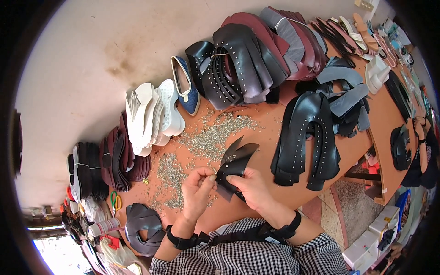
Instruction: The recorder is assembling leather shoe uppers by carefully aligning and pressing them together at a workbench in a factory setting.
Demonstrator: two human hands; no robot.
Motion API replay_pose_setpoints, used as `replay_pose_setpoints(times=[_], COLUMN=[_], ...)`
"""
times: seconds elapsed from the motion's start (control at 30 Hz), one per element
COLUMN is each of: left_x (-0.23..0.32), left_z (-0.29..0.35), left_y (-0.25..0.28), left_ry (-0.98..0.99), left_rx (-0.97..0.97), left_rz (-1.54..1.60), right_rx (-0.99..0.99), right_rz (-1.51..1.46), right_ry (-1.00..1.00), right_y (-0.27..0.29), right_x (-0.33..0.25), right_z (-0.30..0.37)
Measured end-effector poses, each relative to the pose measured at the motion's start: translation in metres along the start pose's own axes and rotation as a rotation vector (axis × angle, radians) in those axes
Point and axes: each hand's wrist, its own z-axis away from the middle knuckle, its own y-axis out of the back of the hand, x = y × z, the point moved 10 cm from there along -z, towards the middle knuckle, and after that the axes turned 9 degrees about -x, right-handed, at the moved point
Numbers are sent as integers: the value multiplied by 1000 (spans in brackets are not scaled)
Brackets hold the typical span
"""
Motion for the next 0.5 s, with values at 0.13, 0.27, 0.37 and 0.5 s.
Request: replay_pose_setpoints(times=[0.13, 0.27, 0.37, 0.5], left_x=[37, 44, 44, 46], left_z=[4, 8, 10, 11], left_y=[-19, -31, -26, -28], left_ry=[-355, -489, -465, -470], left_rx=[-4, -19, -2, -3], left_rz=[-728, -879, -821, -860], right_rx=[-24, -26, -3, -55], right_rz=[-5, 2, -21, 40], right_ry=[2, 10, 1, 26], right_y=[-5, -4, -6, -12], right_x=[2, 1, -3, -8], right_z=[1, 2, 5, 7])
